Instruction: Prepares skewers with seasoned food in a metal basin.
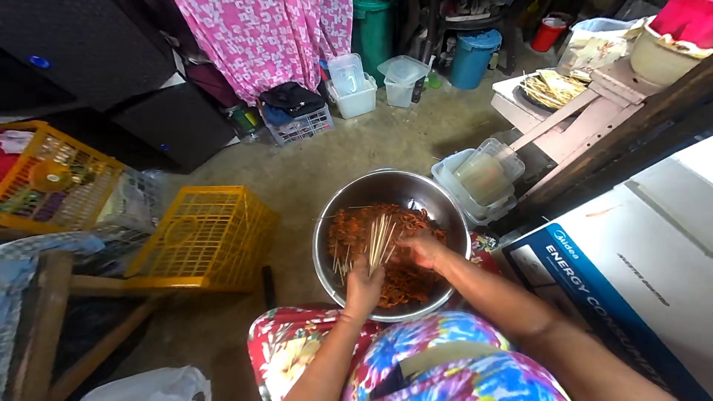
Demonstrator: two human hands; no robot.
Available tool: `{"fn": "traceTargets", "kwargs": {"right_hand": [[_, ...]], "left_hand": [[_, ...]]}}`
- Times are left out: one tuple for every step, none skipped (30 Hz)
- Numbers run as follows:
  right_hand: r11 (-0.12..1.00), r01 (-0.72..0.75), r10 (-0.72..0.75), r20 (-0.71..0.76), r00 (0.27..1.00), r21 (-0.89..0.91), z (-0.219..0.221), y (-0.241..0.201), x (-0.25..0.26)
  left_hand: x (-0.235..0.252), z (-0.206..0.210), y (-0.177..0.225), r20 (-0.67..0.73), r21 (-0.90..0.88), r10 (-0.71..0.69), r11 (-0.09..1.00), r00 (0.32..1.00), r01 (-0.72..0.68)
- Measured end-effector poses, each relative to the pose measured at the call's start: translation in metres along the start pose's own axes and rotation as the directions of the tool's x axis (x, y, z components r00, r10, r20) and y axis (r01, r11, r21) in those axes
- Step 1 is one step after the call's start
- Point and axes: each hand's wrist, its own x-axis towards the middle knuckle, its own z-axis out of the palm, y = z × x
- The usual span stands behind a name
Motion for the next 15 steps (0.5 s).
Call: {"fn": "traceTargets", "kwargs": {"right_hand": [[0.999, -0.003, 0.004, 0.029, 1.0, -0.033, 0.001, 0.002, -0.001], [0.997, 0.008, -0.003, 0.065, 0.998, -0.075, 0.001, 0.003, -0.001], [0.991, 0.039, -0.025, 0.108, 0.994, -0.131, -0.002, 0.003, 0.001], [0.978, 0.083, -0.053, 0.155, 0.986, -0.193, -0.007, 0.002, 0.002], [0.962, 0.124, -0.08, 0.183, 0.98, -0.244, -0.013, 0.001, 0.004], [0.952, 0.146, -0.097, 0.186, 0.978, -0.268, -0.018, -0.001, 0.006], [0.954, 0.143, -0.102, 0.164, 0.981, -0.264, -0.022, -0.005, 0.006], [0.963, 0.127, -0.098, 0.13, 0.987, -0.24, -0.025, -0.009, 0.007], [0.975, 0.114, -0.097, 0.097, 0.991, -0.192, -0.027, -0.012, 0.007], [0.986, 0.107, -0.1, 0.058, 0.993, -0.13, -0.028, -0.014, 0.008], [0.992, 0.11, -0.109, 0.016, 0.994, -0.065, -0.027, -0.015, 0.009], [0.993, 0.122, -0.122, -0.026, 0.992, -0.007, -0.025, -0.015, 0.01], [0.989, 0.141, -0.138, -0.058, 0.989, 0.05, -0.025, -0.015, 0.011], [0.982, 0.16, -0.153, -0.082, 0.985, 0.096, -0.024, -0.014, 0.014], [0.977, 0.175, -0.163, -0.105, 0.981, 0.123, -0.025, -0.014, 0.016]], "left_hand": [[0.0, 0.0, 0.0, -0.004, -0.009, -0.001, 1.0, 1.0, 0.001], [0.0, 0.0, 0.001, -0.012, -0.026, -0.005, 1.0, 1.0, 0.005], [0.0, 0.0, 0.002, -0.028, -0.045, -0.006, 0.999, 1.0, 0.005], [0.001, 0.0, 0.001, -0.049, -0.073, -0.009, 0.997, 0.999, 0.005], [0.001, -0.001, 0.0, -0.074, -0.105, -0.014, 0.994, 0.997, 0.006], [0.002, -0.001, -0.001, -0.095, -0.132, -0.022, 0.991, 0.995, 0.01], [0.002, -0.001, -0.002, -0.107, -0.154, -0.032, 0.988, 0.994, 0.016], [0.002, -0.001, -0.002, -0.11, -0.166, -0.041, 0.986, 0.993, 0.022], [0.002, -0.001, -0.002, -0.108, -0.172, -0.044, 0.985, 0.993, 0.025], [0.002, -0.001, -0.002, -0.101, -0.172, -0.041, 0.985, 0.994, 0.023], [0.003, -0.001, -0.002, -0.094, -0.171, -0.035, 0.985, 0.995, 0.019], [0.003, -0.001, -0.003, -0.085, -0.175, -0.032, 0.984, 0.996, 0.016], [0.002, -0.001, -0.003, -0.071, -0.18, -0.032, 0.983, 0.997, 0.019], [0.002, -0.001, -0.003, -0.052, -0.184, -0.036, 0.983, 0.998, 0.026], [0.002, -0.001, -0.003, -0.031, -0.18, -0.042, 0.983, 0.999, 0.036]]}}
